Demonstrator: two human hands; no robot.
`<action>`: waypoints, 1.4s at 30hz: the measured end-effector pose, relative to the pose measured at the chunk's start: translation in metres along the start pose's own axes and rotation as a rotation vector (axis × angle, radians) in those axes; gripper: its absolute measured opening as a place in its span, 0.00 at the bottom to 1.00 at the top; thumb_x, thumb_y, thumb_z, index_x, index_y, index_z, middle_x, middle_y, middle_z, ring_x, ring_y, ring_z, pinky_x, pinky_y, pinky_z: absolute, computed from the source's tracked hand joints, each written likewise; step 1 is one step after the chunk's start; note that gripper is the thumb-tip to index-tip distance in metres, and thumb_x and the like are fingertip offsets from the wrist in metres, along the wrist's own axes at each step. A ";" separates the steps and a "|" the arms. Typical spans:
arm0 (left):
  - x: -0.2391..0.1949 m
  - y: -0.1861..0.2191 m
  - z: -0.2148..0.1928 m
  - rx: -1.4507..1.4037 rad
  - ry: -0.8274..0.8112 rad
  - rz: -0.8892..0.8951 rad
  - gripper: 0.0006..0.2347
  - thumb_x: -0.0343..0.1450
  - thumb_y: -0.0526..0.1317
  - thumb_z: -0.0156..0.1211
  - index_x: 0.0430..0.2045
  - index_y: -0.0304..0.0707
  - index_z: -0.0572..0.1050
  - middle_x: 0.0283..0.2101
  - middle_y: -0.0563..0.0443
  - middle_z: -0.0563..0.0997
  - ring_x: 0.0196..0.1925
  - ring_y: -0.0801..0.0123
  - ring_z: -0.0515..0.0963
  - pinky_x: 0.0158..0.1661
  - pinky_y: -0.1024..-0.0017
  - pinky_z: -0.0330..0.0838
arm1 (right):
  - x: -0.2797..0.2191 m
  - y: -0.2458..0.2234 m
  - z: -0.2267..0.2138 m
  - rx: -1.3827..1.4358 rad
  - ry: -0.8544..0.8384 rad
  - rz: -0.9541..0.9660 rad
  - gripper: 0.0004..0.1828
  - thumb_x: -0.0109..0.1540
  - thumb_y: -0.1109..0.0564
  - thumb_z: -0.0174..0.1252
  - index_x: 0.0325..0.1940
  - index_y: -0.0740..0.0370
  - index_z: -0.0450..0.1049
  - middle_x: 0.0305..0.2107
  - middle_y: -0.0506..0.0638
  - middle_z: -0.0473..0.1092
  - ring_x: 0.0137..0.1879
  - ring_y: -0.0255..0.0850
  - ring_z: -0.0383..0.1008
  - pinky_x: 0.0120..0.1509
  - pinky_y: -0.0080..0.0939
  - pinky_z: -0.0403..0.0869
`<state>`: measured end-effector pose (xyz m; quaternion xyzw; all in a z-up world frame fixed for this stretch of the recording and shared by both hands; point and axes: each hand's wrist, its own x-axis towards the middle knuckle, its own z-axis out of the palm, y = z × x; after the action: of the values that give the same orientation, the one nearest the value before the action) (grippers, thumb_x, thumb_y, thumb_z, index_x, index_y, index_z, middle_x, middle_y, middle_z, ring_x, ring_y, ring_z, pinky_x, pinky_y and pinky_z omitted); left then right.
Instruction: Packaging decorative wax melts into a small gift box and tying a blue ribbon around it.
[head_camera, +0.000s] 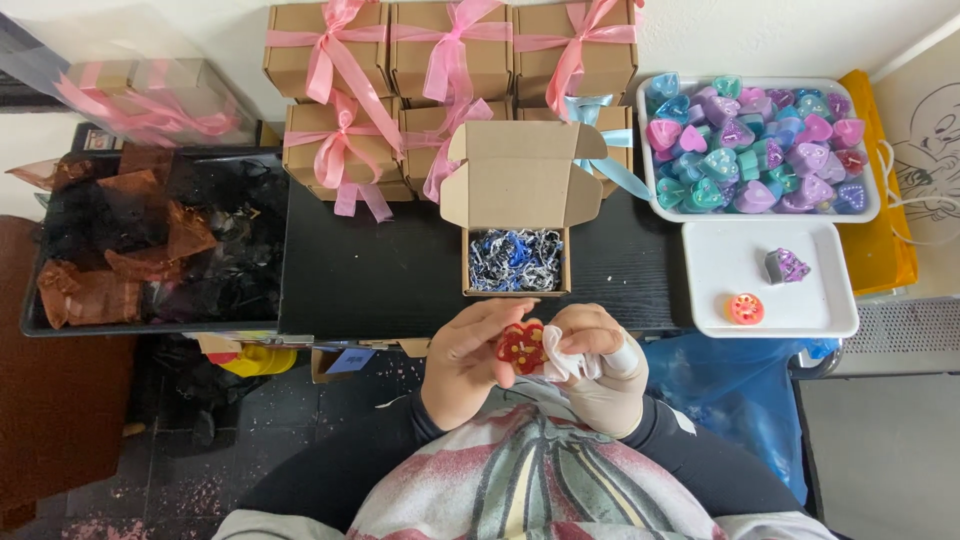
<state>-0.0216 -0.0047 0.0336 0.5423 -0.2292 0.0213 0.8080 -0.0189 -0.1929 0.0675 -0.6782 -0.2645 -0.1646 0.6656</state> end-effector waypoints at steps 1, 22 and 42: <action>0.004 0.005 0.000 0.000 0.001 0.001 0.25 0.70 0.45 0.66 0.62 0.36 0.73 0.66 0.40 0.73 0.67 0.63 0.76 0.66 0.66 0.73 | -0.001 0.002 -0.002 0.001 -0.001 0.000 0.23 0.54 0.73 0.69 0.45 0.55 0.69 0.44 0.49 0.72 0.50 0.42 0.74 0.57 0.39 0.74; 0.021 -0.005 -0.008 -0.761 0.097 -0.399 0.22 0.71 0.33 0.69 0.58 0.31 0.69 0.62 0.36 0.76 0.59 0.61 0.79 0.63 0.63 0.71 | 0.021 0.005 -0.037 -0.409 -0.152 -0.383 0.22 0.54 0.75 0.63 0.45 0.56 0.70 0.45 0.47 0.73 0.49 0.46 0.80 0.53 0.43 0.81; 0.035 0.018 -0.011 0.203 -0.057 -0.116 0.19 0.66 0.41 0.77 0.46 0.41 0.74 0.66 0.44 0.71 0.63 0.61 0.81 0.63 0.59 0.76 | 0.049 0.005 -0.015 0.749 0.213 0.958 0.28 0.58 0.56 0.63 0.61 0.64 0.68 0.48 0.52 0.77 0.49 0.39 0.79 0.55 0.40 0.77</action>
<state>0.0087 0.0048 0.0592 0.6339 -0.2170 -0.0177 0.7421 0.0253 -0.2010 0.0928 -0.4215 0.0973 0.1899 0.8814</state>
